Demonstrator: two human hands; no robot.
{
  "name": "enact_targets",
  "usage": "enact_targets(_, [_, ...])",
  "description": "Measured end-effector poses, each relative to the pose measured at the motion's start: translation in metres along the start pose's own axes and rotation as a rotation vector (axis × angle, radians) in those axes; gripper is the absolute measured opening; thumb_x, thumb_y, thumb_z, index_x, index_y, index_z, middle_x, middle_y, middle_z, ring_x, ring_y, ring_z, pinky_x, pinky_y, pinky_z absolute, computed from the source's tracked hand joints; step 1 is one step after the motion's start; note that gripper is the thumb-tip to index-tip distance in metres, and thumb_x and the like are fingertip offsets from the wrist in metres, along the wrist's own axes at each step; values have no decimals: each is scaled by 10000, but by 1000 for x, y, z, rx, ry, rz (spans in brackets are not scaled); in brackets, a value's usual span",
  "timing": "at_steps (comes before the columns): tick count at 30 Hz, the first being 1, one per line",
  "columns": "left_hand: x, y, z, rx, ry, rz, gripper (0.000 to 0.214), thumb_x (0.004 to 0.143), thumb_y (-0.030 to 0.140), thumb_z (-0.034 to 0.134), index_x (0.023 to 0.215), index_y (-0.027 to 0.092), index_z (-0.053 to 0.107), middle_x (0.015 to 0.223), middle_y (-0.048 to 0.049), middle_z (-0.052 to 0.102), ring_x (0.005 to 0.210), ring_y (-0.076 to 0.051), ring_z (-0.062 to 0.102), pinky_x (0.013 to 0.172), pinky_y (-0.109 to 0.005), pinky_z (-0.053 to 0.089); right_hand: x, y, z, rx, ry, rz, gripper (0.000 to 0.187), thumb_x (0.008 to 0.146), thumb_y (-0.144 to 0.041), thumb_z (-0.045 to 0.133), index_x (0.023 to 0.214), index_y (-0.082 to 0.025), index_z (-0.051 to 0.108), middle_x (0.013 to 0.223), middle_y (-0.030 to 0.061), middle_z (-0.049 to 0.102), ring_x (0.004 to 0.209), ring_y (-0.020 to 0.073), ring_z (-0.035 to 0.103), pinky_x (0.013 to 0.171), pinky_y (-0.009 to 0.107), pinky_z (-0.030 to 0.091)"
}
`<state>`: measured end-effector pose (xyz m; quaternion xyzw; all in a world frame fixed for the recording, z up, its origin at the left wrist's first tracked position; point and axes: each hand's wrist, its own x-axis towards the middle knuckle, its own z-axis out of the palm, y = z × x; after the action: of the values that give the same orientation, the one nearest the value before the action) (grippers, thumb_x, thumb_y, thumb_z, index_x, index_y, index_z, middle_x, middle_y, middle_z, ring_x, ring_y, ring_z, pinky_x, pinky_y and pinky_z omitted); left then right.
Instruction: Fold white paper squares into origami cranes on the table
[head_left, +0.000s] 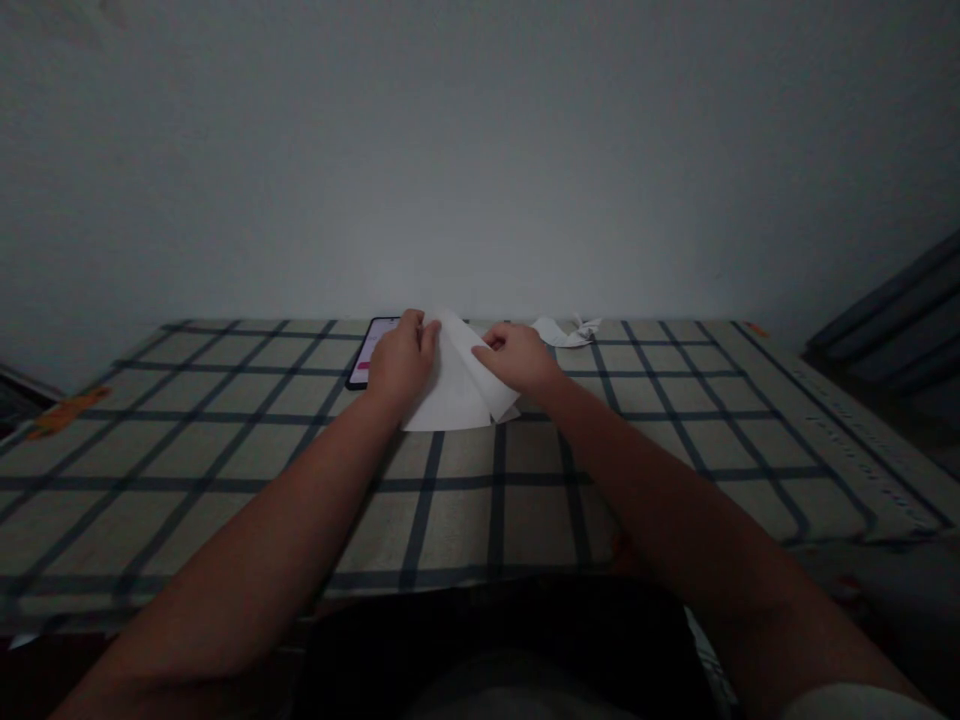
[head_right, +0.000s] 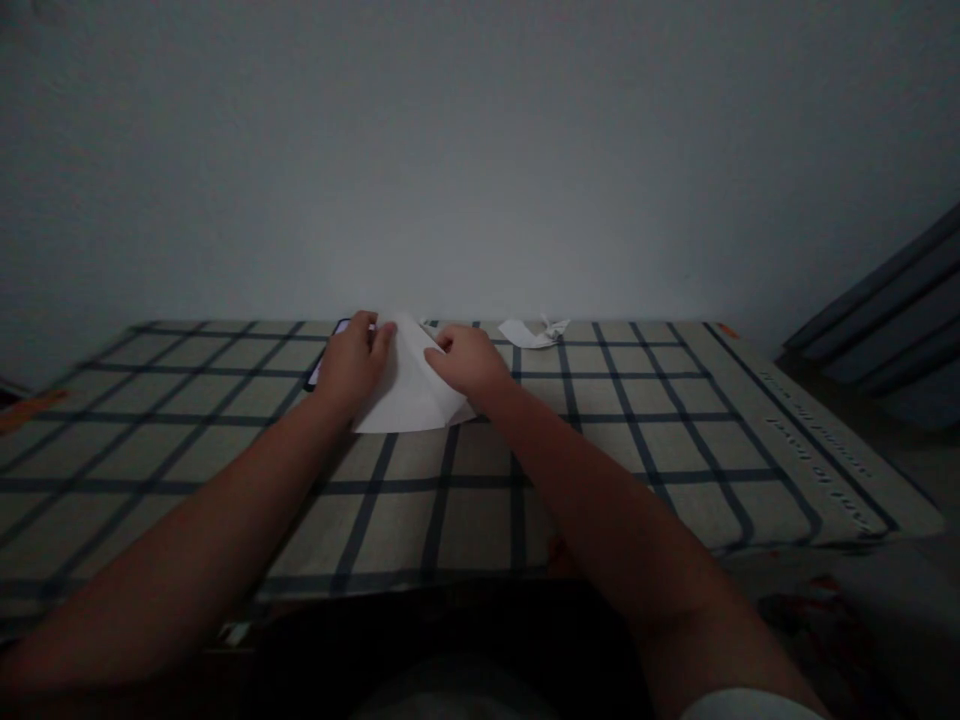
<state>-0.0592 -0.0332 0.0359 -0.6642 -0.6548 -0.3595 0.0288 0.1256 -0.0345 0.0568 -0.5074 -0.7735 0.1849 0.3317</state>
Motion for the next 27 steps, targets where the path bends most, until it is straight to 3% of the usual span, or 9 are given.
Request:
enact_targets(4, [4,-6,0,-122,-22,18,378,939,492,443,1069,181,614,764,-78,643,701,-230,581,642,-324,372,10,15,-14,116,12,35,195,806,-327,667,801,-141,725,811,62,708,716,147,586,659,275,403])
enact_targets(9, [5,-7,-1,-324,-116,74,311,917,467,496,877,184,617,729,-33,609,657,-175,532,621,-285,376,15,39,-30,422,-89,45,215,818,-350,657,859,-155,738,878,62,724,735,151,605,643,261,423])
enact_targets(14, [3,-5,5,-613,-275,61,296,889,471,534,893,183,605,760,-7,603,660,-151,517,586,-250,386,13,63,-41,734,-203,268,277,762,-429,722,812,-157,713,754,52,697,594,135,559,516,245,400])
enact_targets(21, [5,-7,8,-802,-333,-39,316,846,499,590,783,197,521,669,22,526,576,-121,461,512,-227,340,23,87,-33,835,-324,327,274,728,-422,767,826,-173,709,724,40,697,577,134,566,516,250,433])
enact_targets(27, [8,-8,6,-889,-329,-73,335,821,491,622,734,203,475,631,40,481,533,-98,418,487,-216,315,24,86,-29,887,-329,340,197,779,-355,735,840,-171,700,741,35,702,577,131,582,520,250,450])
